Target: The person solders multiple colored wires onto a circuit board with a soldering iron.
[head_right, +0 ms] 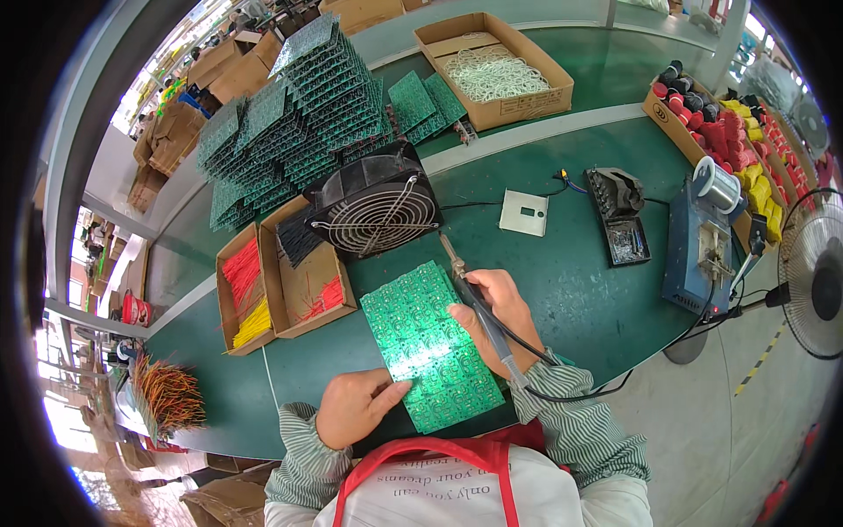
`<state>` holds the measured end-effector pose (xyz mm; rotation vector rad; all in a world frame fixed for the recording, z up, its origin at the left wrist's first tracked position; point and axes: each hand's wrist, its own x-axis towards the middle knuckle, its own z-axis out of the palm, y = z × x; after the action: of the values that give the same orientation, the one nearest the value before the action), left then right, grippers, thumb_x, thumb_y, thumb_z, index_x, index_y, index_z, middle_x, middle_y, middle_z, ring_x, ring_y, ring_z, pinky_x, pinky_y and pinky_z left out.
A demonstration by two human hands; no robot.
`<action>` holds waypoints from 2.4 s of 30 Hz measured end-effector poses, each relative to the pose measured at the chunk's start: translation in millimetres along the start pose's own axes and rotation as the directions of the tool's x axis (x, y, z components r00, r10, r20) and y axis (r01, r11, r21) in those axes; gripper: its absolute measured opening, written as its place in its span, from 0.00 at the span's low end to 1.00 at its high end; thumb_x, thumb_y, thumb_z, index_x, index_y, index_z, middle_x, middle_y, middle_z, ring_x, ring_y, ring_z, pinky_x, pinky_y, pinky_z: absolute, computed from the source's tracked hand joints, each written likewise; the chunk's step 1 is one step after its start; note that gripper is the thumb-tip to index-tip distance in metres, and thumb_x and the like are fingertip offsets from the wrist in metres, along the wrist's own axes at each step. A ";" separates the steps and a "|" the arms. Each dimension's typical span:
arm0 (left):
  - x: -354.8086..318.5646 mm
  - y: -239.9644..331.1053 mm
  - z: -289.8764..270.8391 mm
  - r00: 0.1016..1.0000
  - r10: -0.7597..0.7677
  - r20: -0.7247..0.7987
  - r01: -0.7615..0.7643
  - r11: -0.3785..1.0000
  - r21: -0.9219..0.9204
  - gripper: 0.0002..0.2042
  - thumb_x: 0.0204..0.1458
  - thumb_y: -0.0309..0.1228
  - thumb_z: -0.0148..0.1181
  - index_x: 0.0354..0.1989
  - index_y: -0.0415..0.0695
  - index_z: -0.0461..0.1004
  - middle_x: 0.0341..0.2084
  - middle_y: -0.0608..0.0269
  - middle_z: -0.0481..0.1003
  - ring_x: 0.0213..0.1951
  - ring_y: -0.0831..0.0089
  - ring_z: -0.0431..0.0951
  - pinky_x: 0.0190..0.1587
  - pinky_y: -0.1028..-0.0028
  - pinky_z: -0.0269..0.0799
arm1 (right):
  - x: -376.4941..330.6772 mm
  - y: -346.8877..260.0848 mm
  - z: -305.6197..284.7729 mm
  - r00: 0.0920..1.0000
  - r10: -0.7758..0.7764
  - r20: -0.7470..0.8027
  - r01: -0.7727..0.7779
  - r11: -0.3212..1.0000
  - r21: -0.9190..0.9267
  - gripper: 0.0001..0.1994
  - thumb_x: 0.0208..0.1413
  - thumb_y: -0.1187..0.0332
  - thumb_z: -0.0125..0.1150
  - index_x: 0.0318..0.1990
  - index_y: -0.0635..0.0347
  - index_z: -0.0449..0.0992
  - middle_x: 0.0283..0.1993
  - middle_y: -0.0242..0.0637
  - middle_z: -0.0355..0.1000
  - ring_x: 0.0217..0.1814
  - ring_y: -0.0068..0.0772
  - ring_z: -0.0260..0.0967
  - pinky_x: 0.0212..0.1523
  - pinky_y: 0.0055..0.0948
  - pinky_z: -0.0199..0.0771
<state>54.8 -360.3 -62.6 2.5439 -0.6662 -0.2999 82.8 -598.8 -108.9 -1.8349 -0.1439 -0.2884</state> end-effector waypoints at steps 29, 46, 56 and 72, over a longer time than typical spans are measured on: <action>11.7 16.2 38.4 0.973 -0.119 -0.199 0.125 0.992 0.015 0.35 0.57 0.49 0.45 0.57 0.23 0.55 0.35 0.38 0.71 0.23 0.51 0.76 0.23 0.61 0.72 | -25.8 -3.5 7.4 0.968 0.174 -0.180 -0.117 0.951 0.288 0.20 0.59 0.60 0.56 0.51 0.64 0.59 0.39 0.32 0.63 0.38 0.19 0.58 0.41 0.21 0.61; 21.8 -54.5 -64.8 0.979 -0.148 -0.141 0.148 0.989 -0.009 0.14 0.51 0.39 0.55 0.41 0.44 0.75 0.34 0.50 0.77 0.35 0.55 0.77 0.37 0.61 0.73 | -24.5 -1.4 0.1 0.982 0.142 -0.121 -0.131 0.986 0.099 0.22 0.58 0.58 0.57 0.51 0.64 0.60 0.40 0.36 0.66 0.40 0.23 0.62 0.44 0.24 0.64; 10.4 -244.4 -133.2 0.884 -0.365 -0.291 0.467 0.675 0.571 0.07 0.42 0.34 0.60 0.28 0.46 0.76 0.29 0.58 0.76 0.34 0.58 0.77 0.35 0.62 0.72 | -25.6 1.2 -1.7 0.981 0.149 -0.122 -0.149 0.989 0.013 0.22 0.57 0.57 0.58 0.50 0.64 0.62 0.38 0.35 0.64 0.36 0.22 0.59 0.40 0.23 0.62; 55.1 -270.4 -131.5 0.902 -0.281 -0.327 0.431 0.568 0.701 0.04 0.43 0.30 0.58 0.27 0.45 0.74 0.29 0.60 0.74 0.36 0.60 0.76 0.33 0.62 0.73 | -23.7 -1.9 -1.4 0.984 0.132 -0.118 -0.139 0.988 -0.059 0.21 0.57 0.57 0.58 0.49 0.63 0.63 0.37 0.32 0.62 0.34 0.20 0.56 0.38 0.22 0.61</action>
<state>253.1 -129.6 -92.7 3.4851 -0.1802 0.1398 59.4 -598.5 -113.2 -1.8802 0.0707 -0.3042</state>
